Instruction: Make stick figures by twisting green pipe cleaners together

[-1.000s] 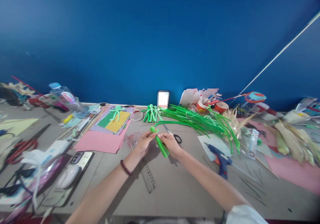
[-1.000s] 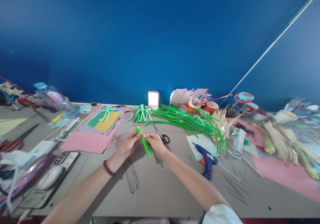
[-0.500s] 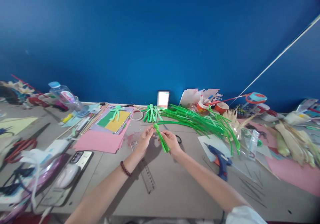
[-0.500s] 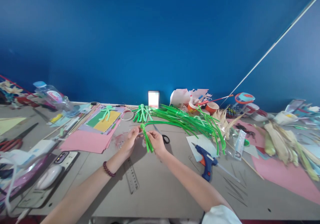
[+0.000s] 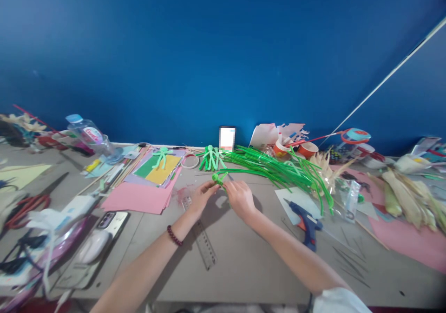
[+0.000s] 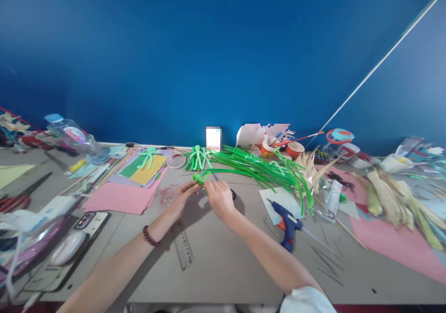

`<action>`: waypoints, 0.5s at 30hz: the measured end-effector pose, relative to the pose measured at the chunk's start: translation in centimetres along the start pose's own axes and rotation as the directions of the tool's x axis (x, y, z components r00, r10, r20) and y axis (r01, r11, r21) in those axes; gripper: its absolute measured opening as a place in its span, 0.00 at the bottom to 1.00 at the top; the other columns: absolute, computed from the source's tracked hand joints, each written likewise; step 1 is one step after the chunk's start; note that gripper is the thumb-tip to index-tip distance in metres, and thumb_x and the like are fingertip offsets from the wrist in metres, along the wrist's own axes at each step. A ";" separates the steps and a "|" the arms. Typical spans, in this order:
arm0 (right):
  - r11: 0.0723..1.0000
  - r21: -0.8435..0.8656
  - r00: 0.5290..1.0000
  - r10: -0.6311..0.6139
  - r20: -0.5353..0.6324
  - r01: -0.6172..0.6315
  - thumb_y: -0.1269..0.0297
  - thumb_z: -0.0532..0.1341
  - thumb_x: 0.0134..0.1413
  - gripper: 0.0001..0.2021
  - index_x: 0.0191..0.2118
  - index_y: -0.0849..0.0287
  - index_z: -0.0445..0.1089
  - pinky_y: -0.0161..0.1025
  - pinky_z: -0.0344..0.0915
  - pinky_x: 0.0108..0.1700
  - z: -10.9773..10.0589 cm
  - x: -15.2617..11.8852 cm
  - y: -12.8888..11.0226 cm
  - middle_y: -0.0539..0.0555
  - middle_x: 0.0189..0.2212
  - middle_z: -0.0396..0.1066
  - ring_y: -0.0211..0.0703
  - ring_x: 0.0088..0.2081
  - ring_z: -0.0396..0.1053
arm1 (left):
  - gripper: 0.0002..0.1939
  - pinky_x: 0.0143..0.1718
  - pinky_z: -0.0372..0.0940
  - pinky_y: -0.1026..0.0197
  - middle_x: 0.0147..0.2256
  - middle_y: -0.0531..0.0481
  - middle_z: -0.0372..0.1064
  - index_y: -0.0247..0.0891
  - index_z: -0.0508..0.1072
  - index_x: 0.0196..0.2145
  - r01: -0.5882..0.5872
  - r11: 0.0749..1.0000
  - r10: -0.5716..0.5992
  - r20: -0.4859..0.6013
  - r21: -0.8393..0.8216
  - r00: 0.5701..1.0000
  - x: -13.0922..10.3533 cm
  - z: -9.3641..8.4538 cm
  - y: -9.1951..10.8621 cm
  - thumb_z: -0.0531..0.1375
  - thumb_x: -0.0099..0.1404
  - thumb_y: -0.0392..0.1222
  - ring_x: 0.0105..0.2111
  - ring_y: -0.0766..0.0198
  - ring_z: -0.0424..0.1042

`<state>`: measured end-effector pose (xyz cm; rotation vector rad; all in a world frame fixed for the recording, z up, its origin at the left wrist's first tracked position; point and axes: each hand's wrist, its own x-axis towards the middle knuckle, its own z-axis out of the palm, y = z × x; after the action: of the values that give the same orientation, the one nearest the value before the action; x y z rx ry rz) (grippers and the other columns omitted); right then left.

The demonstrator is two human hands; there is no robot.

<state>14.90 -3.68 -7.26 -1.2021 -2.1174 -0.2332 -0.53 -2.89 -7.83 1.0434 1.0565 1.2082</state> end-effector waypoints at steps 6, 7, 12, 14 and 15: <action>0.992 -0.038 0.992 -0.122 0.032 0.123 0.71 0.50 0.62 0.10 0.37 0.61 0.69 0.39 0.56 0.37 0.4 -0.3 0.0 0.55 0.27 0.71 0.42 0.31 0.66 | 0.12 0.31 0.60 0.62 0.25 0.51 0.71 0.35 0.75 0.24 0.002 1.000 -0.001 -0.029 0.031 1.000 0.2 -0.1 -0.3 0.68 0.46 0.46 0.26 0.65 0.66; 0.995 0.001 0.994 -0.099 0.043 0.099 0.70 0.50 0.62 0.10 0.37 0.61 0.69 0.39 0.57 0.37 0.5 -0.3 0.0 0.55 0.28 0.72 0.42 0.31 0.67 | 0.12 0.31 0.60 0.62 0.24 0.51 0.71 0.35 0.74 0.24 -0.007 0.999 0.008 -0.038 0.034 0.999 0.2 -0.1 -0.5 0.68 0.46 0.46 0.26 0.65 0.66; 0.914 0.354 0.977 0.160 0.141 -0.201 0.67 0.53 0.60 0.10 0.35 0.58 0.71 0.35 0.61 0.34 0.7 -0.1 0.0 0.53 0.29 0.74 0.40 0.30 0.69 | 0.11 0.31 0.59 0.63 0.26 0.52 0.71 0.36 0.73 0.26 -0.054 0.996 0.056 -0.033 0.065 0.998 0.5 -0.4 -0.9 0.67 0.48 0.46 0.27 0.65 0.66; 0.806 0.493 0.945 0.270 0.182 -0.326 0.65 0.54 0.58 0.10 0.33 0.58 0.72 0.34 0.62 0.33 0.9 0.1 0.0 0.52 0.28 0.74 0.40 0.29 0.69 | 0.10 0.32 0.60 0.63 0.26 0.52 0.71 0.36 0.73 0.27 -0.083 0.993 0.086 -0.034 0.084 0.996 0.5 -0.4 -0.8 0.66 0.49 0.45 0.28 0.64 0.67; 0.745 0.546 0.923 0.321 0.211 -0.384 0.63 0.55 0.57 0.10 0.32 0.57 0.72 0.34 0.63 0.32 1.0 0.2 0.0 0.51 0.27 0.74 0.40 0.28 0.70 | 0.10 0.33 0.60 0.63 0.27 0.52 0.71 0.36 0.74 0.27 -0.096 0.991 0.100 -0.038 0.088 0.994 0.4 -0.3 -0.7 0.66 0.49 0.44 0.29 0.63 0.67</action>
<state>14.34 -3.12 -7.86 -1.2112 -1.7855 0.6268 -0.71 -2.50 -8.62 1.1526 1.1088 1.2778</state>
